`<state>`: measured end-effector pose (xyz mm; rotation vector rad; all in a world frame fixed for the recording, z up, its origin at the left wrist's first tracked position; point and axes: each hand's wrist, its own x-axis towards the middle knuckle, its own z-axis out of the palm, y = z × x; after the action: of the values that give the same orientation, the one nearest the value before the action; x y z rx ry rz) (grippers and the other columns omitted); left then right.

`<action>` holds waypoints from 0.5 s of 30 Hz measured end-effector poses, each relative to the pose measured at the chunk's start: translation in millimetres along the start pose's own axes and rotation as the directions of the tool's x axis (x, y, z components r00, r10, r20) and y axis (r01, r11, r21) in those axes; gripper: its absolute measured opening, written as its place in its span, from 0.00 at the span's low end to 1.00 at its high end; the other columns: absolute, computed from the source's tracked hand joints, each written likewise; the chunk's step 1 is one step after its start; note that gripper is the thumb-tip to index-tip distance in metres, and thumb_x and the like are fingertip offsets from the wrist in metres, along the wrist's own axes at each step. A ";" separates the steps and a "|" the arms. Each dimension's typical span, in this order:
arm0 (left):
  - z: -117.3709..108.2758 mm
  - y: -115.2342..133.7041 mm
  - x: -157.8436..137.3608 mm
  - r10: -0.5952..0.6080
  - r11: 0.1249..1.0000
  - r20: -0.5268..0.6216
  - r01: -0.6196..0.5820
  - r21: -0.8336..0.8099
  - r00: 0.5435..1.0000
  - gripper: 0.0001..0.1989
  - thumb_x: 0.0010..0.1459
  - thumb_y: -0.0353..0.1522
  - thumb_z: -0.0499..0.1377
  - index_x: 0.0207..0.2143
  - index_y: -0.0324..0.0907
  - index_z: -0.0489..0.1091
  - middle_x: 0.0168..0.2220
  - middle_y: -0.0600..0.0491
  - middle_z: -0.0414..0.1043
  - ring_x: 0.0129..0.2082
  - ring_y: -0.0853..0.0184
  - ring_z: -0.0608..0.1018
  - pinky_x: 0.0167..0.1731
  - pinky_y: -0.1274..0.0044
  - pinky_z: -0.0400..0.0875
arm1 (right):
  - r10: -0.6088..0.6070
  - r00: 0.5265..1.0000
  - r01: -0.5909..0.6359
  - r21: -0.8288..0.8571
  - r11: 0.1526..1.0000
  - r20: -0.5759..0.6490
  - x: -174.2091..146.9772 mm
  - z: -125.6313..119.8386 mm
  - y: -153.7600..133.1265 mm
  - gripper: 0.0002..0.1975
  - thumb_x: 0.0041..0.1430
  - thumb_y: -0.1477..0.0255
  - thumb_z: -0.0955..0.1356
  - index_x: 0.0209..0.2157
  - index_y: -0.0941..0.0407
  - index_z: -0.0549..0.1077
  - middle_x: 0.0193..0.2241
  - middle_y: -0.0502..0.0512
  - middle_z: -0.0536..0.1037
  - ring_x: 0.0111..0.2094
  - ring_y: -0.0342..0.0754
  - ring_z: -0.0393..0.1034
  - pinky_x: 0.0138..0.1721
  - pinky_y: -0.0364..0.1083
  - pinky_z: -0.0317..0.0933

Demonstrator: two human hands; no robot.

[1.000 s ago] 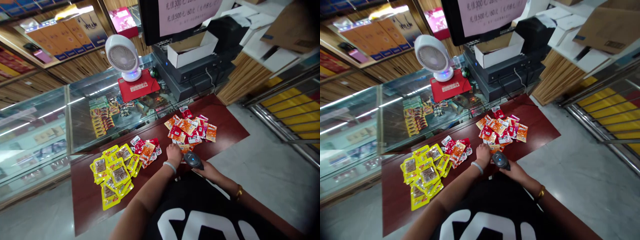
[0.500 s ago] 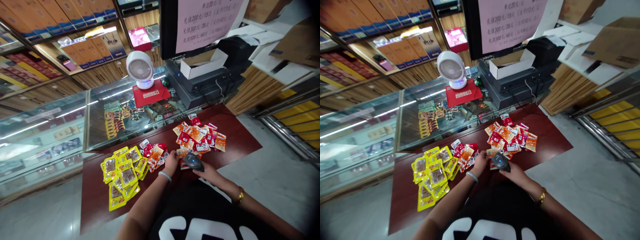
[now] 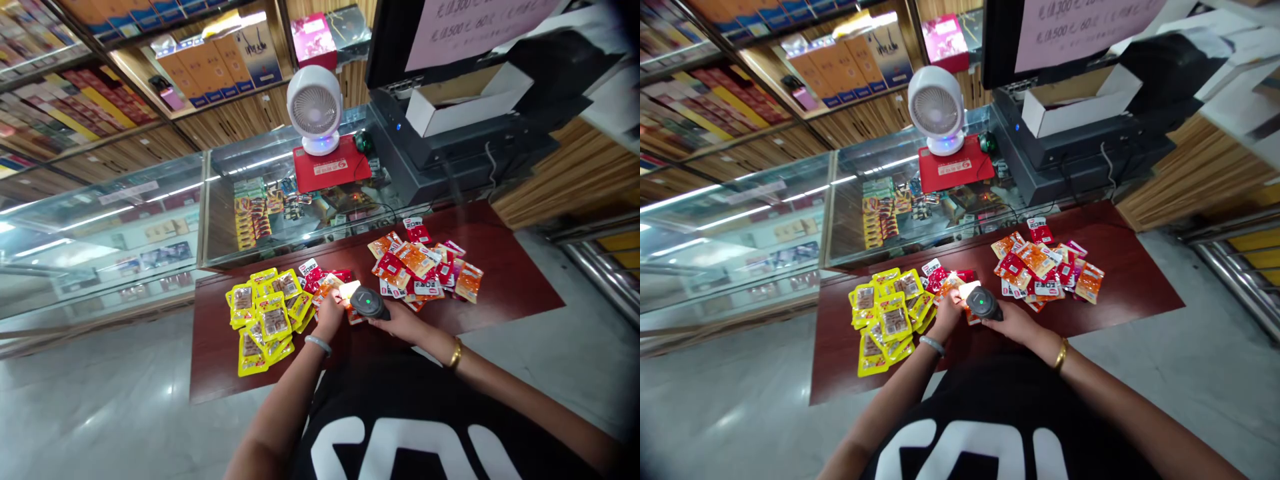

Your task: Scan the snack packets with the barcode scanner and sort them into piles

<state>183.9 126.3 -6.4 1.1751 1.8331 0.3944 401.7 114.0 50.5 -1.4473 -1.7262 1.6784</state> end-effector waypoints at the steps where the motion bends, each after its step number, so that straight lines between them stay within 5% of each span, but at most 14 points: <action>1: -4.0 -2.7 1.0 -0.010 1.000 0.002 0.010 -0.023 1.000 0.09 0.52 0.31 0.64 0.37 0.40 0.70 0.31 0.51 0.76 0.31 0.67 0.77 0.34 0.78 0.68 | -0.002 1.000 0.002 -0.002 1.000 0.005 0.7 0.4 -1.4 0.23 0.52 0.60 0.73 0.47 0.57 0.76 0.43 0.60 0.82 0.45 0.60 0.76 0.49 0.57 0.67; 5: -30.8 -13.4 5.5 -0.018 0.999 -0.121 0.023 0.043 0.992 0.14 0.54 0.37 0.63 0.41 0.41 0.68 0.31 0.53 0.75 0.31 0.65 0.77 0.35 0.75 0.69 | 0.010 1.000 -0.009 0.025 1.000 -0.018 -1.9 -0.6 2.3 0.25 0.52 0.61 0.73 0.50 0.56 0.75 0.46 0.60 0.81 0.47 0.61 0.75 0.51 0.58 0.66; 9: -46.6 -2.7 17.1 0.279 0.926 -0.413 -0.129 0.354 0.867 0.19 0.54 0.37 0.63 0.47 0.41 0.67 0.45 0.45 0.72 0.47 0.56 0.73 0.49 0.65 0.65 | 0.045 0.992 -0.037 0.068 0.997 -0.118 -10.1 -5.1 17.7 0.24 0.51 0.62 0.73 0.50 0.57 0.75 0.47 0.62 0.81 0.48 0.62 0.75 0.53 0.58 0.64; 15: 16.8 61.3 52.2 0.476 0.832 -0.071 -0.423 0.359 0.877 0.15 0.54 0.38 0.63 0.43 0.41 0.70 0.42 0.47 0.73 0.45 0.60 0.74 0.49 0.69 0.66 | 0.124 0.959 -0.096 0.119 0.988 -0.253 -21.7 -11.9 49.8 0.27 0.50 0.62 0.73 0.51 0.59 0.74 0.49 0.64 0.79 0.51 0.63 0.73 0.56 0.59 0.62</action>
<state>224.2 197.8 -1.8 1.8788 1.7872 0.4621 441.5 92.5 18.2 -1.6563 -1.4196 1.5267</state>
